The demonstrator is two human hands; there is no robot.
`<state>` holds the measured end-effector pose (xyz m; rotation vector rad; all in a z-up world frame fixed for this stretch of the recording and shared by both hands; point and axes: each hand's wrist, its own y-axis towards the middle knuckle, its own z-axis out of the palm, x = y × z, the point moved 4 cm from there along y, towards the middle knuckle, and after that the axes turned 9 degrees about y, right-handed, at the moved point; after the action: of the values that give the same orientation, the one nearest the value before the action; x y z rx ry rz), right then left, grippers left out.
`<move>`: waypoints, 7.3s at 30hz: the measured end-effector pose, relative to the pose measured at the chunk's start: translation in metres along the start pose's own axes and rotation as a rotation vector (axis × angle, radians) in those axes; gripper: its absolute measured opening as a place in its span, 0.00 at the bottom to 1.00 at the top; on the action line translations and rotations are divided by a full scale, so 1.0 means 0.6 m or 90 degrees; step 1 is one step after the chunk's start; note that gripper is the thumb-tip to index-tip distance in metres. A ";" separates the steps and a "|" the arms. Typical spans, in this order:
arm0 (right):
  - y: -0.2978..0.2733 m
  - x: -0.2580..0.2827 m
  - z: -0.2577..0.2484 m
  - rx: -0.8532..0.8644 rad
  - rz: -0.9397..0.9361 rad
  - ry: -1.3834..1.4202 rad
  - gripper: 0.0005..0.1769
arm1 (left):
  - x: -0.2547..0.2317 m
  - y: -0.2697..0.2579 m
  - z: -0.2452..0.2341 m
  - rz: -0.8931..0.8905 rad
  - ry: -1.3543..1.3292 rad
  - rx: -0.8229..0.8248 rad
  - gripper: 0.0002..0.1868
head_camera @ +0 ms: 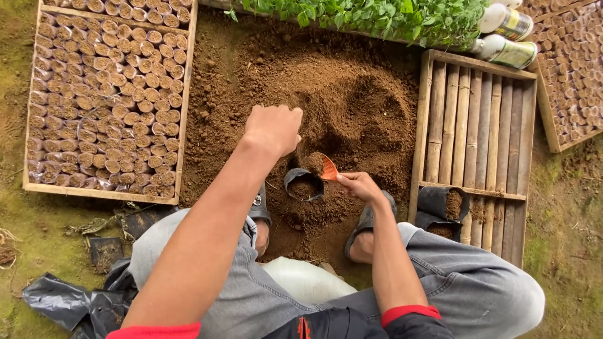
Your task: The person scoops soil from a large pile into small black plastic seedling pots using an orange plastic scoop. They fill each pot and then place it onto a wooden bamboo tray. The process is repeated for multiple pots.
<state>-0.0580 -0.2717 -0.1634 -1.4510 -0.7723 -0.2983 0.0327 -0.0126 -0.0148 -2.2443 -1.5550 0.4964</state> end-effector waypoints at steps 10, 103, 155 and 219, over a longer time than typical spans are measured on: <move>0.006 -0.026 -0.031 0.034 -0.089 -0.156 0.18 | -0.003 0.020 0.022 0.002 -0.012 -0.016 0.26; 0.006 -0.014 -0.002 -0.007 -0.184 0.098 0.12 | 0.028 -0.032 -0.004 -0.029 -0.031 0.033 0.29; 0.046 -0.126 0.077 -0.248 -0.076 -0.098 0.18 | -0.105 0.000 0.443 -0.295 -0.342 -0.019 0.19; 0.041 -0.138 0.086 -0.360 -0.103 -0.103 0.16 | -0.097 -0.016 0.347 -0.269 -0.487 -0.115 0.28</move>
<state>-0.1180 -0.2411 -0.2382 -1.9631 -0.9883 -0.5594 -0.0947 -0.0442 -0.1870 -1.8312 -2.4480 1.2110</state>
